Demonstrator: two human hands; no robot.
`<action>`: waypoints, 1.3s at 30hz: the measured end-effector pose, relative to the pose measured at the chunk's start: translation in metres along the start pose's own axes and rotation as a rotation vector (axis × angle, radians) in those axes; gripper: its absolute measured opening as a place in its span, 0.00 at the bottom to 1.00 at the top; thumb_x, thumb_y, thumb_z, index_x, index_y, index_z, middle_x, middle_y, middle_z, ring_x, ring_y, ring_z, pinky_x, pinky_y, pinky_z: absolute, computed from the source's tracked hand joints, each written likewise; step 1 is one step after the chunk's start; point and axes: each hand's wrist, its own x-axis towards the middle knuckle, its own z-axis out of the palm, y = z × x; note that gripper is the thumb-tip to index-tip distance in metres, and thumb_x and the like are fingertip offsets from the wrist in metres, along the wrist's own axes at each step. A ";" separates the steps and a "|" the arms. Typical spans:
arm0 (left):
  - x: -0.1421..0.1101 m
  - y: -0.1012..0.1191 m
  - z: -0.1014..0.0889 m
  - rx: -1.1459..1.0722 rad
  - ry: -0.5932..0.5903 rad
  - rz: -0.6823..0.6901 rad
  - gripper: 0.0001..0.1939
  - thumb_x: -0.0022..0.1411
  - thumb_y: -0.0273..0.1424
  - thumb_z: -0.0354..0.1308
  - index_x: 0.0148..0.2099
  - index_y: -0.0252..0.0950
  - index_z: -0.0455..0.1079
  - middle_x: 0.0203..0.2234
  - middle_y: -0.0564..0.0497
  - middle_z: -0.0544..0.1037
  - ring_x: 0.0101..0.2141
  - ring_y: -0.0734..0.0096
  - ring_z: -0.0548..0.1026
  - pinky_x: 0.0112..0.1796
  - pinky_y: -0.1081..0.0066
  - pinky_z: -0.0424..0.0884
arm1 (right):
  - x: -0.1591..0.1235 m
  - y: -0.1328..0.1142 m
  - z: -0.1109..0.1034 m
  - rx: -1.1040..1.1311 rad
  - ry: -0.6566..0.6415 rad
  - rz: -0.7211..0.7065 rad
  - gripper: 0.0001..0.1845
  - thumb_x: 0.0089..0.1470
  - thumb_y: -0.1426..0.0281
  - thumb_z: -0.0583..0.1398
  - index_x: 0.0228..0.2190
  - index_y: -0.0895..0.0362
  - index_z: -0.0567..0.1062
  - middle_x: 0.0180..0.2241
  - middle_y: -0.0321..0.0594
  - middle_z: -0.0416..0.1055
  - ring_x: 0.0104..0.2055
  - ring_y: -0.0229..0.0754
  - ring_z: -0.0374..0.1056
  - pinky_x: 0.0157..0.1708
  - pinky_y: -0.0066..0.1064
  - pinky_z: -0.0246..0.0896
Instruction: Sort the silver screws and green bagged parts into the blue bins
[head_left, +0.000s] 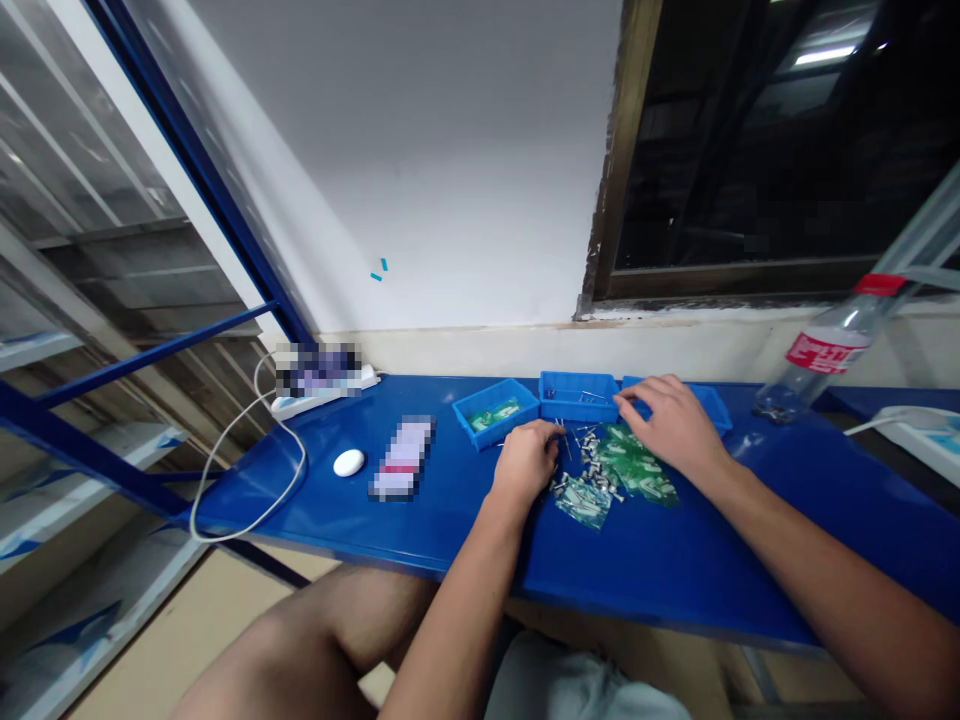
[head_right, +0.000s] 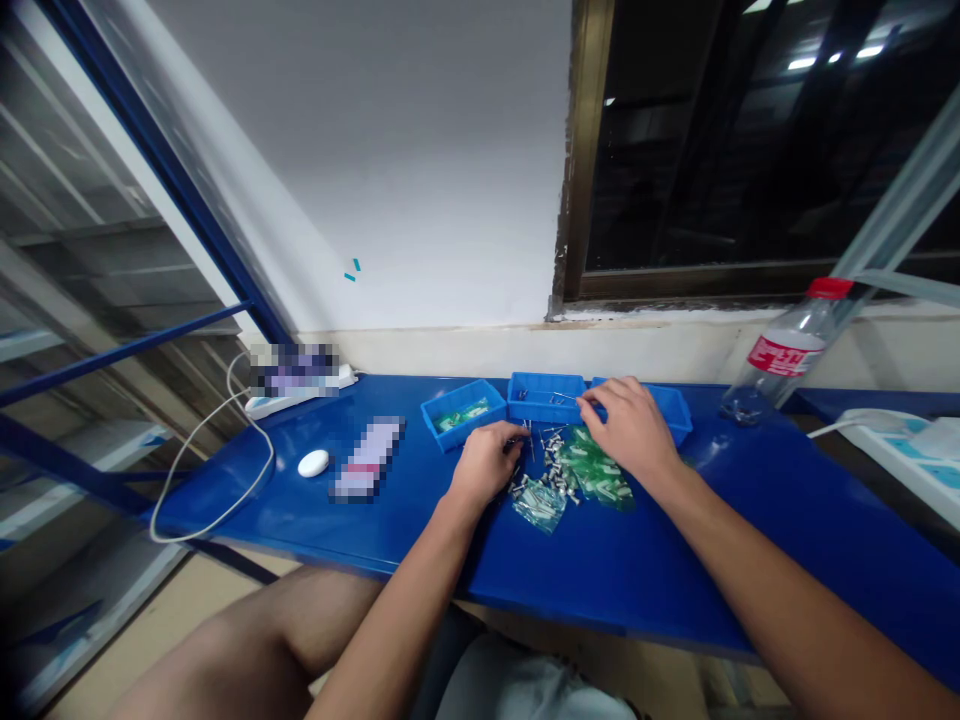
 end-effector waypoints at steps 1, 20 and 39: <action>0.000 0.000 0.000 -0.018 0.015 0.003 0.18 0.65 0.19 0.58 0.51 0.39 0.81 0.46 0.47 0.85 0.46 0.60 0.82 0.52 0.63 0.77 | 0.001 -0.007 0.000 0.057 0.004 -0.026 0.14 0.66 0.62 0.57 0.37 0.53 0.81 0.37 0.47 0.80 0.44 0.56 0.71 0.48 0.49 0.65; 0.008 0.011 -0.001 -0.871 0.145 -0.116 0.10 0.63 0.31 0.68 0.46 0.32 0.78 0.41 0.42 0.84 0.42 0.62 0.84 0.47 0.64 0.81 | -0.010 -0.063 0.016 0.530 -0.175 0.064 0.04 0.60 0.65 0.63 0.37 0.52 0.76 0.33 0.37 0.78 0.32 0.43 0.71 0.35 0.34 0.67; 0.004 0.008 0.003 -0.705 0.122 -0.112 0.22 0.65 0.27 0.65 0.61 0.36 0.74 0.44 0.44 0.86 0.45 0.59 0.85 0.49 0.60 0.82 | -0.009 -0.062 0.012 0.566 -0.154 0.021 0.09 0.62 0.65 0.62 0.42 0.53 0.80 0.38 0.42 0.76 0.32 0.43 0.69 0.35 0.36 0.67</action>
